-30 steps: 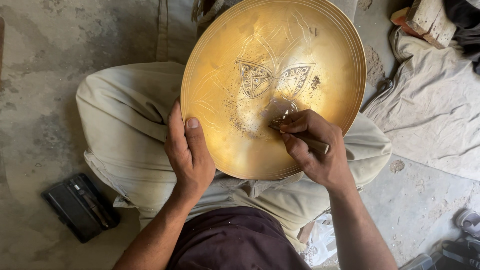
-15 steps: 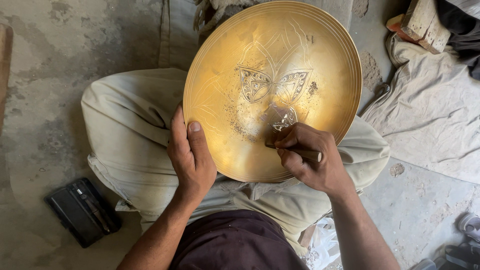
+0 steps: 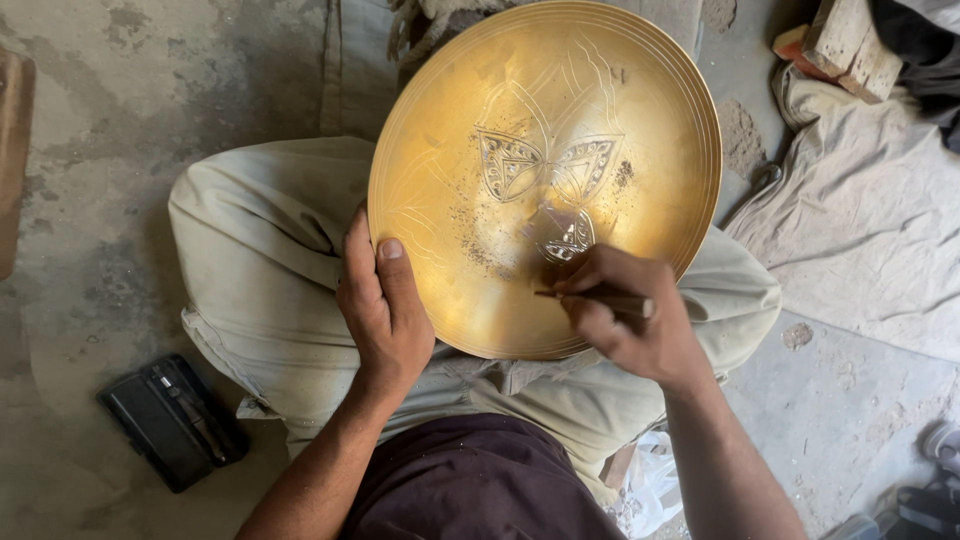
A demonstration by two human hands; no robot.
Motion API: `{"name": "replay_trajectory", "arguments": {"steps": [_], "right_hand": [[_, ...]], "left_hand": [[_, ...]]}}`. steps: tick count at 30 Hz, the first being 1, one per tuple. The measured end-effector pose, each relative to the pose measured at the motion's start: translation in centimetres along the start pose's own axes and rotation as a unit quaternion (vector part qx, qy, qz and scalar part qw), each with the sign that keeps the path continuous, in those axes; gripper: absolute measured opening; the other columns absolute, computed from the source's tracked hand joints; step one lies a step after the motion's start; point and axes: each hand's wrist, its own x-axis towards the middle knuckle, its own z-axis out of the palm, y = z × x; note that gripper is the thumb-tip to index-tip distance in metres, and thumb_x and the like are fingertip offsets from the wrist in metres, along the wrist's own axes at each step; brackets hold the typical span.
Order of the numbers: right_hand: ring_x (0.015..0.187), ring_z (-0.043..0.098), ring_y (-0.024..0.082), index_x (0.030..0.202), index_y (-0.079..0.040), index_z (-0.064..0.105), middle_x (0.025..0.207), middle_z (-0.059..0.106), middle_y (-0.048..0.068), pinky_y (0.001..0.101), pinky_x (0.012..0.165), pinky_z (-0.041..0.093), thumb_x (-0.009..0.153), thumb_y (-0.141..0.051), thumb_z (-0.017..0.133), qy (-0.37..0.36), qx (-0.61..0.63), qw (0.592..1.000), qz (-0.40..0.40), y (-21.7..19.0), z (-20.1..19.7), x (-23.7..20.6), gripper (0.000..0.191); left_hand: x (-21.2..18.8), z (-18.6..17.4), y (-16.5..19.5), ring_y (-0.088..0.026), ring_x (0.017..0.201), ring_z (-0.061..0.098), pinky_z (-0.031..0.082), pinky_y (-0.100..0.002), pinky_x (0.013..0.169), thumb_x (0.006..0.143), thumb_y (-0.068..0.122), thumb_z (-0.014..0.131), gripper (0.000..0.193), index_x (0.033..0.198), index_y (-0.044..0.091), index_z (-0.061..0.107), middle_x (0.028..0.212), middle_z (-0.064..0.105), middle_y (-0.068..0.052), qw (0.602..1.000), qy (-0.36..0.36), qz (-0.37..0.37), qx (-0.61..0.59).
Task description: The person sits cross-legged holding a brass plate on their lap and engraves a decorative pattern into it using a small chisel, repositioning the plate as they work. Near the end they hold a punch against the design and strike it with a wooden mallet to deepen the engraved motif.
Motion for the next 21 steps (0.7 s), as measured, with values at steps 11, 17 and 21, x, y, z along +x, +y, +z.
{"name": "replay_trajectory", "arguments": {"steps": [11,17,21], "right_hand": [[0.092,0.069,0.02,0.108,0.007,0.066,0.1,0.072,0.016,0.0358,0.088,0.057,0.105,-0.009,0.039,0.286,0.001,0.923,0.256,6.0,-5.7,-19.7,0.031],[0.087,0.069,0.015,0.114,-0.011,0.074,0.103,0.076,0.009,0.0353,0.084,0.055,0.098,-0.029,0.062,-0.047,-0.071,0.819,0.568,14.1,1.8,-28.6,0.027],[0.072,0.065,0.021,0.103,-0.005,0.078,0.088,0.078,0.014,0.0376,0.068,0.053,0.103,-0.037,0.062,-0.096,-0.056,0.805,0.583,14.4,4.6,-28.4,0.036]], "left_hand": [[-2.8,-0.6,-2.1,-0.017,0.112,0.055,0.048,-0.031,0.095,0.128,0.02,0.035,0.032,0.151,-0.002,0.038,0.13,0.056,-0.014,0.999,-0.021,0.006,-0.042],[-3.1,-1.3,-3.4,-0.015,0.112,0.059,0.053,-0.028,0.094,0.125,0.024,0.039,0.037,0.15,-0.003,0.034,0.133,0.054,-0.015,0.995,-0.049,0.022,-0.079],[-3.0,-0.9,-3.0,-0.016,0.102,0.059,0.054,-0.029,0.088,0.126,0.026,0.042,0.032,0.131,-0.005,0.042,0.122,0.055,-0.016,0.998,-0.031,-0.018,-0.051]]}}
